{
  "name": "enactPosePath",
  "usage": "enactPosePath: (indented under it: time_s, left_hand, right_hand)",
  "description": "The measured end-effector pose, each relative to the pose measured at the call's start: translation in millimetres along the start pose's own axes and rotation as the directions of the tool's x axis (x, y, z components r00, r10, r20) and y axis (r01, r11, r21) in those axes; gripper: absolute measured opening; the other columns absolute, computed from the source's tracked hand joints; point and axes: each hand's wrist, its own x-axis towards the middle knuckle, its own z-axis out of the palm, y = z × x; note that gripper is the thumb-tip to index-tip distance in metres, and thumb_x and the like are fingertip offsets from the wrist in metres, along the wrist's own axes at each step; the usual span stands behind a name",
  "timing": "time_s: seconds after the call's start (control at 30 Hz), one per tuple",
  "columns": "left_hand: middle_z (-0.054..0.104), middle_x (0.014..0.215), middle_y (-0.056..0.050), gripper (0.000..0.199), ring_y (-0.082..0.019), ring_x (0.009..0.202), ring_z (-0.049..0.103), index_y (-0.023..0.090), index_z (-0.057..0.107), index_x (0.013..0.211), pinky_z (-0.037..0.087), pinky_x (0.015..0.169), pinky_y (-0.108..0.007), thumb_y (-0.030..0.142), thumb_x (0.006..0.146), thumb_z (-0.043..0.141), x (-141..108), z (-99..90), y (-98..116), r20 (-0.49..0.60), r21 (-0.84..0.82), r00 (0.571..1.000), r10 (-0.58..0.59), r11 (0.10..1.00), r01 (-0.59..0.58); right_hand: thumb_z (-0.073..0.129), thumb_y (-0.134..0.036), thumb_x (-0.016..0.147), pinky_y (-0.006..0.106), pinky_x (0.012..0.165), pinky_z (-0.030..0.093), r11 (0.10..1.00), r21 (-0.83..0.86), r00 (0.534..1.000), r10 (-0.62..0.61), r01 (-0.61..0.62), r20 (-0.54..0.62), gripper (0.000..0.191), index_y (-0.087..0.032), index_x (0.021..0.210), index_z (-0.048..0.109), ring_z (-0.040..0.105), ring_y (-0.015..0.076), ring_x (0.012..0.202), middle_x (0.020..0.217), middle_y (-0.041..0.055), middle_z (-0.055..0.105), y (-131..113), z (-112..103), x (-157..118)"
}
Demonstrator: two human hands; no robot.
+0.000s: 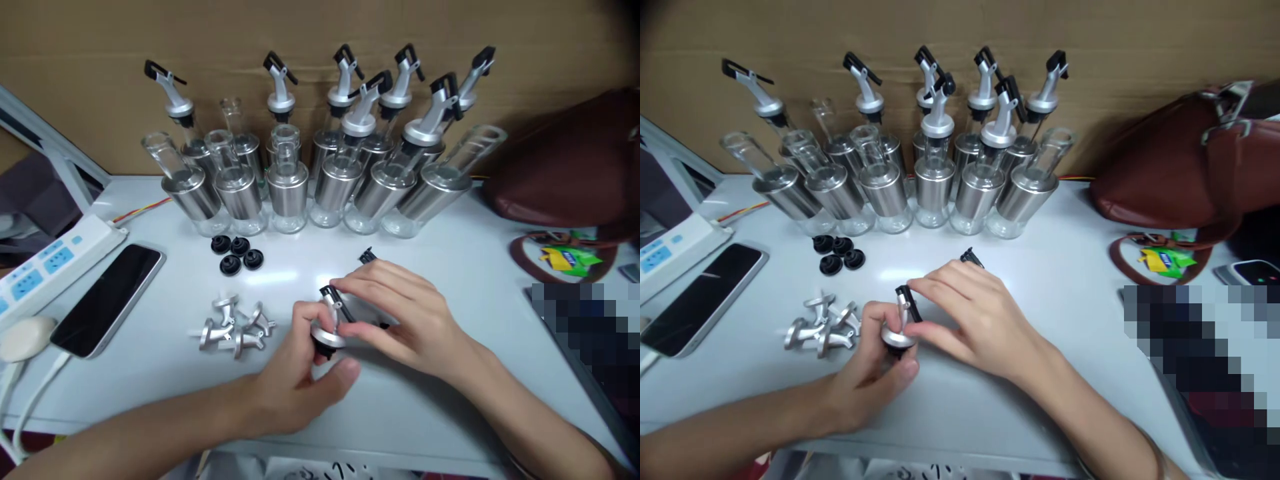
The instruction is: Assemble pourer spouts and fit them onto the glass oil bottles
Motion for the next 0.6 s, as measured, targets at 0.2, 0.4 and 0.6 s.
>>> enactPosePath:
  time_s: [0.2,0.4,0.6]
  left_hand:
    - [0.031,0.072,0.006,0.03,-0.009,0.06,0.029,0.023,0.029,0.084,0.028,0.057,-0.023,0.04,0.092,0.052,6,-2.5,5,-0.088,0.055,0.992,-0.091,0.994,0.096]
    - [0.039,0.074,0.006,0.025,-0.007,0.055,0.028,0.025,0.026,0.09,0.026,0.052,-0.021,0.04,0.096,0.045,1,-0.3,-1,0.01,0.025,0.999,0.035,0.999,-0.036]
    - [0.032,0.069,0.008,0.021,-0.007,0.052,0.027,0.025,0.029,0.089,0.026,0.048,-0.019,0.026,0.094,0.049,0,-3.1,3,0.022,0.06,0.993,0.118,0.991,-0.119]
  right_hand:
    - [0.036,-0.03,0.101,0.032,0.061,0.049,0.989,-0.133,0.997,-0.054,0.062,0.061,0.036,-0.004,0.104,0.061,0.06,0.0209,0.073,0.085,0.0147,0.069,-8,11,0]
    - [0.034,-0.02,0.1,0.033,0.064,0.049,0.985,-0.135,0.994,-0.099,0.103,0.037,0.032,-0.002,0.102,0.061,0.059,0.0223,0.075,0.084,0.016,0.069,-13,13,-1]
    - [0.03,-0.02,0.101,0.034,0.062,0.049,0.992,-0.053,0.993,-0.114,0.115,0.022,0.034,-0.006,0.099,0.061,0.058,0.0214,0.071,0.077,0.0128,0.066,-16,15,1]
